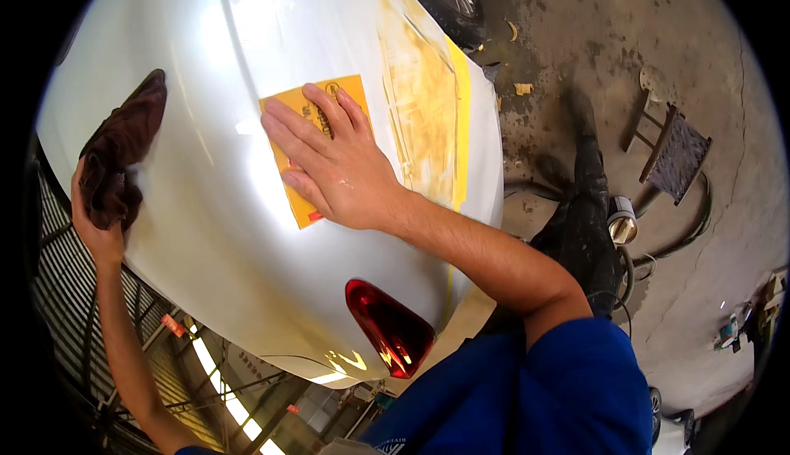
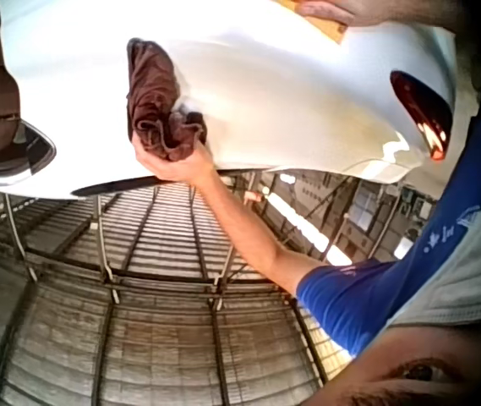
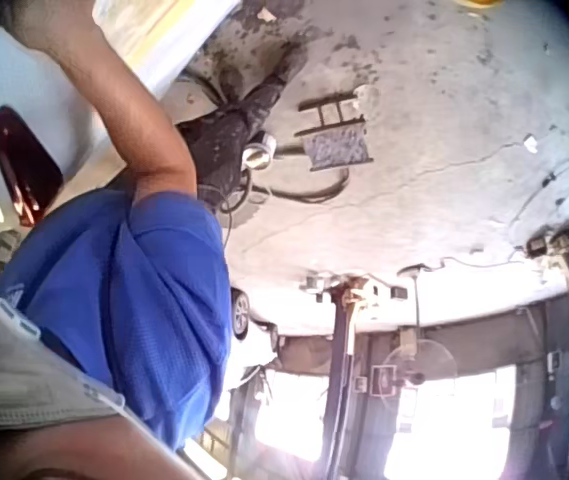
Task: The person sands the rear quarter panel of a white car using a sanding block and a cloth. They repeatedly dip the sanding block into a yellow bucket of water and wipe the panel while working around the taillight and wheel arch.
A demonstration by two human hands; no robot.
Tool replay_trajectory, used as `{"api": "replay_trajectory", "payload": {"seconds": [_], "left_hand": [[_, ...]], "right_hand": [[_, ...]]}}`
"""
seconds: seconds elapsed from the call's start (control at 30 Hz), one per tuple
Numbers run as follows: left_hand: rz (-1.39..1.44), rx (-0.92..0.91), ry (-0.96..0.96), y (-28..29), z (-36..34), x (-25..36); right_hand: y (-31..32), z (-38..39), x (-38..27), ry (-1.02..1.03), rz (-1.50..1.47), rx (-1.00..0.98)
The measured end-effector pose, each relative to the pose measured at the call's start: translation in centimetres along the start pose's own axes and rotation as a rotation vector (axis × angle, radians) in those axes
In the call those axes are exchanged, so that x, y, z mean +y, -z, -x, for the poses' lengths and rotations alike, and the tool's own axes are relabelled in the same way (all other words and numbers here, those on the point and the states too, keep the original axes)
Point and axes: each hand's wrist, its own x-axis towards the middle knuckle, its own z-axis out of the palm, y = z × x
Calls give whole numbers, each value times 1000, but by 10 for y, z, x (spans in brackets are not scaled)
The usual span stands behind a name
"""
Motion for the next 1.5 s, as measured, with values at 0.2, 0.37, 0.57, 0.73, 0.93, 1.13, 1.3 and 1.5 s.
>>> {"api": "replay_trajectory", "payload": {"seconds": [0.2, 0.37, 0.57, 0.73, 0.93, 1.13, 1.3, 1.5], "left_hand": [[22, 16, 33, 1, 0, -1], [1, 12, 20, -3, 5, -3], [7, 13, 77, -1, 0, -3], [-55, 48, -41, 1, 14, -22], [-32, 20, -42, -3, 11, -21], [15, 20, 21, 1, 20, -31], [-80, -39, -25, -5, 26, -44], [-71, -42, -50, 8, 19, -28]], "right_hand": [[9, -164, 66, 141, 110, 113], [-6, -84, 40, 137, 23, 168], [3, -11, 14, 105, 57, 37], [-6, -119, 56, 196, 94, 182], [-6, 63, -19, -83, 16, -10], [1, -82, 53, 114, 2, 223], [-10, 20, 18, 9, 87, 118], [-5, 13, 29, 54, 26, 90]]}}
